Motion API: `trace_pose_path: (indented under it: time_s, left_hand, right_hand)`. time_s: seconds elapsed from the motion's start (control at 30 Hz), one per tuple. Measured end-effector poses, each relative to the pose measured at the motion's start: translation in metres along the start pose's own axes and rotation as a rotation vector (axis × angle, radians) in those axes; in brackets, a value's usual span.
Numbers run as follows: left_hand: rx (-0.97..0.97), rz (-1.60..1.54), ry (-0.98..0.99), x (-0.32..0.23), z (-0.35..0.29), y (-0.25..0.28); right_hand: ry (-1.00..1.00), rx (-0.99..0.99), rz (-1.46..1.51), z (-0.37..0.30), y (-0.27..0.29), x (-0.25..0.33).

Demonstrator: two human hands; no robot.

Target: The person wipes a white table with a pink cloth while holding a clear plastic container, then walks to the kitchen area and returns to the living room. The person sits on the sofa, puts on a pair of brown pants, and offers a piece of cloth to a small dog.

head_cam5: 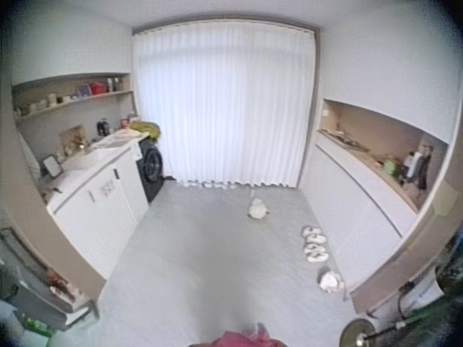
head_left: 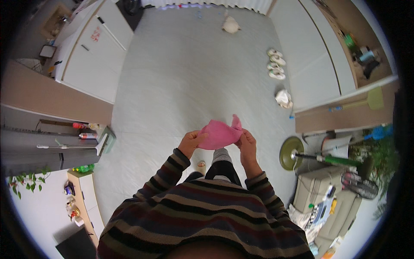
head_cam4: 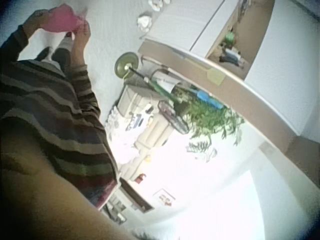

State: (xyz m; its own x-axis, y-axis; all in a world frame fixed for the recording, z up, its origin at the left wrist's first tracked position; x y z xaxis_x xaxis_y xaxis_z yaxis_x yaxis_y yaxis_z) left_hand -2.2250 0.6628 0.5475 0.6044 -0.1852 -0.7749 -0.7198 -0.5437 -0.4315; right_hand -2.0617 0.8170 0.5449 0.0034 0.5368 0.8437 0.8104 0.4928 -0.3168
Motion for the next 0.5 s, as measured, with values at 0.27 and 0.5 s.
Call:
trace_pose_path:
  time_s: [0.27, 0.5]
  left_hand:
    - [-0.141, -0.235, -0.334, -0.149, 0.081, 0.055]
    - [-0.294, -0.319, -0.463, -0.264, 0.119, 0.094]
  right_hand:
    - [-0.205, 0.207, -0.015, 0.159, -0.102, 0.059]
    - [-0.352, 0.497, -0.201, 0.269, -0.216, 0.088]
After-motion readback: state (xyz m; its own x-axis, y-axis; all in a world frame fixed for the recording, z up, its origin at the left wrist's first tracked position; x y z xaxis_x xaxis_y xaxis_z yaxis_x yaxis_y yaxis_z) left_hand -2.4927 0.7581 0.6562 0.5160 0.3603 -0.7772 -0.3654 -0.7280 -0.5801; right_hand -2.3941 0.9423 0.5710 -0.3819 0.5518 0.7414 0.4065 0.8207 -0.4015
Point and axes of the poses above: each hand's wrist, its own z-axis towards the middle knuckle, its own y-axis out of the back of the hand, x = y × z, the point moved 9 cm from there along z, towards the middle knuckle, and after that the axes turned 1 degree about -y, right-handed, at the moved point
